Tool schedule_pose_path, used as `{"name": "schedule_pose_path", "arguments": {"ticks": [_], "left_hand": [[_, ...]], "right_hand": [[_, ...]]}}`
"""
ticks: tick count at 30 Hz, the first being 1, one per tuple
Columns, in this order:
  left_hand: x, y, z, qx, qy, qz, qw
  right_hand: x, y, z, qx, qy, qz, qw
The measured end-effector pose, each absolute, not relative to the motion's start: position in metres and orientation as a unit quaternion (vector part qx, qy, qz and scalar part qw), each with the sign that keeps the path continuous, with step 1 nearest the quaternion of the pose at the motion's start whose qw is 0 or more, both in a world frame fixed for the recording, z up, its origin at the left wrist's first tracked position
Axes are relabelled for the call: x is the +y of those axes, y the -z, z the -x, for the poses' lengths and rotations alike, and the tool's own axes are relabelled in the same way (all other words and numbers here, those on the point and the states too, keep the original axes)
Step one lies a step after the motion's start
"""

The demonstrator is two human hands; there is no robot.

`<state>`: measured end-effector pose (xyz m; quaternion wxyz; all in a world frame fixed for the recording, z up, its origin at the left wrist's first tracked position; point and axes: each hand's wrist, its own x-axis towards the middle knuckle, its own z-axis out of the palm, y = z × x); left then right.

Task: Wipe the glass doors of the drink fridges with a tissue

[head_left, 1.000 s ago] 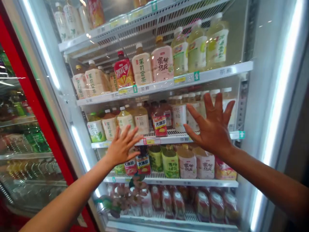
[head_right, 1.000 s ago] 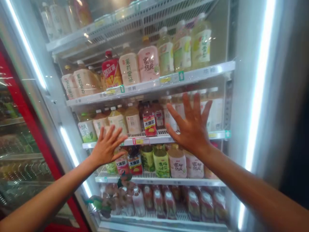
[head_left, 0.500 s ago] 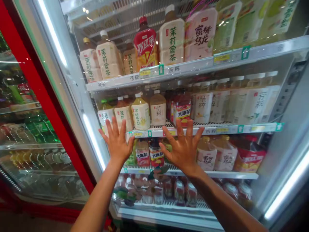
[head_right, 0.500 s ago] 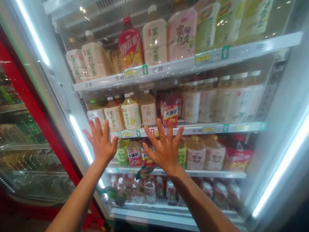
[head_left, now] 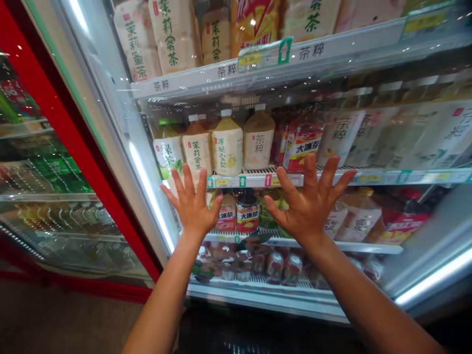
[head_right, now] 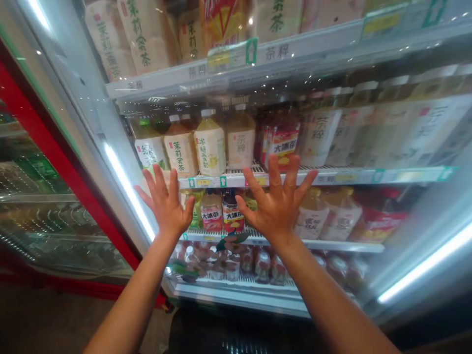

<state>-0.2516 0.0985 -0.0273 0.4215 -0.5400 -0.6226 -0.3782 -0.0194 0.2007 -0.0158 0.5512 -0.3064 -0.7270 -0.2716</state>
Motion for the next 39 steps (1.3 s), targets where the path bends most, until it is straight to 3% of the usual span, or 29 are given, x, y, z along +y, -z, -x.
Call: {"name": "schedule_pose_path", "arguments": {"ticks": [4,10,16,22,27,32,39], "left_hand": [[0.097,0.067,0.240,-0.577,0.325,0.618,0.424],[0.121,0.012,0.225,-0.560,0.399,0.569,0.451],[0.125,0.048,0.186,-0.478,0.300,0.668,0.485],[0.144,0.014,0.156,-0.512,0.335,0.616,0.496],[0.143,0.017,0.153,-0.450,0.235,0.695,0.509],[0.152,-0.043,0.161,-0.480,0.292,0.647,0.515],[0.121,0.027,0.181,-0.455,0.218,0.693,0.514]], "right_hand": [[0.202,0.016,0.018,-0.733,0.281,0.307,0.538],[0.210,0.020,0.021,-0.707,0.298,0.271,0.581],[0.210,0.018,-0.006,-0.732,0.272,0.263,0.567],[0.226,0.031,-0.045,-0.716,0.275,0.299,0.568],[0.232,0.056,-0.048,-0.707,0.299,0.276,0.579],[0.234,0.064,-0.047,-0.695,0.286,0.275,0.599],[0.233,0.062,-0.051,-0.703,0.283,0.263,0.597]]}}
